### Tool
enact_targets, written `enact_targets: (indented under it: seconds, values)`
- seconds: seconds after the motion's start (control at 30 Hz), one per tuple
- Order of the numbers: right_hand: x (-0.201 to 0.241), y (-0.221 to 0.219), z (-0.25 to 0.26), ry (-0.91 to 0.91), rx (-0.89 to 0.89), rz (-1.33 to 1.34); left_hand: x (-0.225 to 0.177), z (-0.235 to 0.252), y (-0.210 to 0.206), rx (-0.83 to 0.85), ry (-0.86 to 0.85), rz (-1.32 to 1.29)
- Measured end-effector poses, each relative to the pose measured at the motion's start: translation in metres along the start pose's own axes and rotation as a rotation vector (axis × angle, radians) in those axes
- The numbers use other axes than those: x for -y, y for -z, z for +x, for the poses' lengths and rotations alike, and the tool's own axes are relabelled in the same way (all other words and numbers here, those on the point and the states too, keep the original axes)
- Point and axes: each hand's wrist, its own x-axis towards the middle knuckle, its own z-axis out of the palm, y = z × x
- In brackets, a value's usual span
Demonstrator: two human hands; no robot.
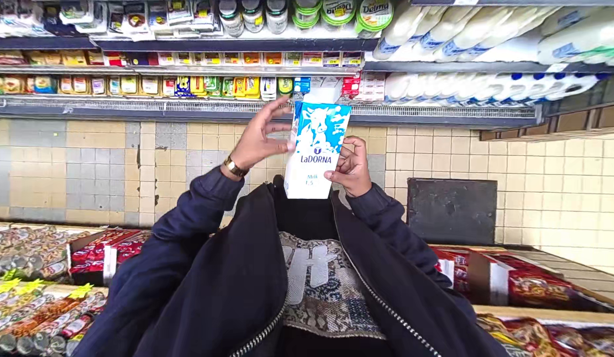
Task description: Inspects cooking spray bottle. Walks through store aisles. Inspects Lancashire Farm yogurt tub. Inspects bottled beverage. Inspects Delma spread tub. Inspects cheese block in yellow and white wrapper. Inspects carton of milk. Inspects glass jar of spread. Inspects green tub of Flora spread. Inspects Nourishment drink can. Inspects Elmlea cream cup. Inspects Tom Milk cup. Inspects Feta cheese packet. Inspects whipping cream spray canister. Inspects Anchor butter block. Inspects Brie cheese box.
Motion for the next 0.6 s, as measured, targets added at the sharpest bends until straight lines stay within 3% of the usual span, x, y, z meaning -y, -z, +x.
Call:
enact_targets:
  seconds: [0.2, 0.37, 0.6]
  values:
    - [0.004, -0.012, -0.012, -0.019, -0.060, -0.105, 0.044, -0.048, -0.023, 0.018, -0.012, -0.183]
    - [0.004, -0.023, -0.018, 0.012, -0.049, -0.322, 0.054, -0.057, -0.017, -0.004, -0.072, -0.232]
    - [0.004, -0.028, -0.028, -0.037, 0.014, -0.306, 0.061, -0.064, -0.013, 0.010, -0.079, -0.255]
